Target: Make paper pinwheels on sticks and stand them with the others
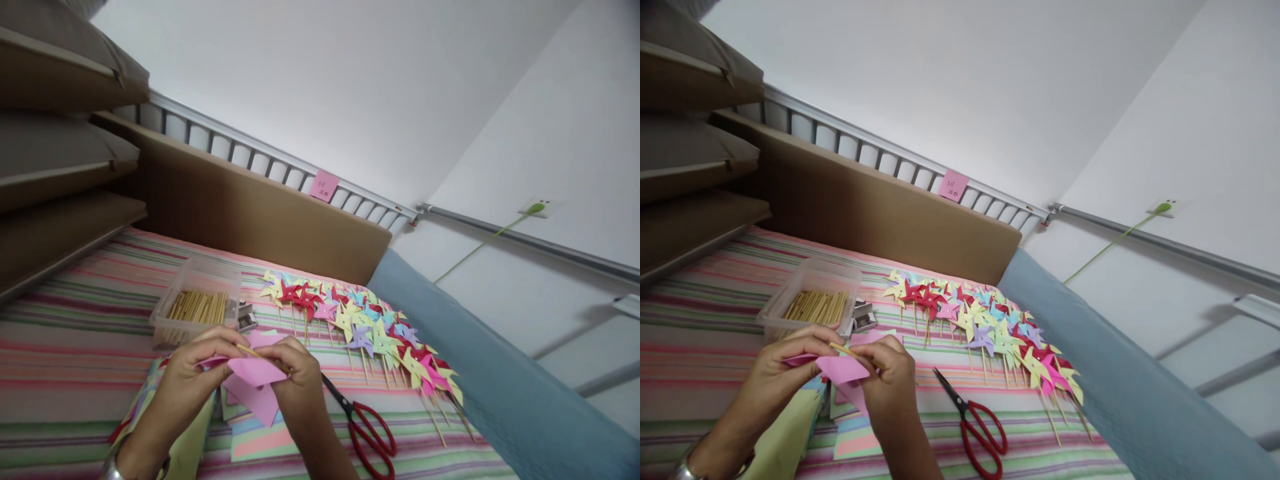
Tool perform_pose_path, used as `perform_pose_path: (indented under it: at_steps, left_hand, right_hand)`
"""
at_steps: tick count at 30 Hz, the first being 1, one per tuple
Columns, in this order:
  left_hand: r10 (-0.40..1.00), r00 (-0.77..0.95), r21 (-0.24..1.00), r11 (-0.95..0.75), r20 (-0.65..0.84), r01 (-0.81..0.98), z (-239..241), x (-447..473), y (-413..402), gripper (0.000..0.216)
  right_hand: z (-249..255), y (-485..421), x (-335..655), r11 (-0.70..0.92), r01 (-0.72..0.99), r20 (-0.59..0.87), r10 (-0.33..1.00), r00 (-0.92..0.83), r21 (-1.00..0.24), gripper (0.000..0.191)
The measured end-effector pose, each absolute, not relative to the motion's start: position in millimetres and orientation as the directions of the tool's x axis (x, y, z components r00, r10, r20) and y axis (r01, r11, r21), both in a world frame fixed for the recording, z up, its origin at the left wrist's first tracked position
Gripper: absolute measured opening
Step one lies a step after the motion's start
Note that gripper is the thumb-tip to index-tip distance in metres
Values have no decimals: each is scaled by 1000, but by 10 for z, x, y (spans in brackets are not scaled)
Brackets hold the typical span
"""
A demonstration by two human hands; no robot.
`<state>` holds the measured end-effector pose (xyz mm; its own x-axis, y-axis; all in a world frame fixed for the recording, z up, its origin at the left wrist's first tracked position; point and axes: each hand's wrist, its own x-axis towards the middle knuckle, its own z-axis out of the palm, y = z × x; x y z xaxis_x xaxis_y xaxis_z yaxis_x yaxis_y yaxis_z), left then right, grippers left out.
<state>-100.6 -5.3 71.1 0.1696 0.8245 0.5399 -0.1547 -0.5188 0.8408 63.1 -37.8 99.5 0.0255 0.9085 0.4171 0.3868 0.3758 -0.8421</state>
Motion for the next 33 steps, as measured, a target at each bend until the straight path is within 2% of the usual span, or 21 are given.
perform_pose_path:
  at_steps: [21,33]
  left_hand:
    - [844,150,856,-495,515,-151,738,-1004,-71,6]
    - [885,78,877,-437,459,-197,695,-948,-62,7]
  right_hand:
    - [1018,-391,616,352,372,393,919,39,-859,25]
    - [991,-438,613,354,387,396,918,31,-851,33]
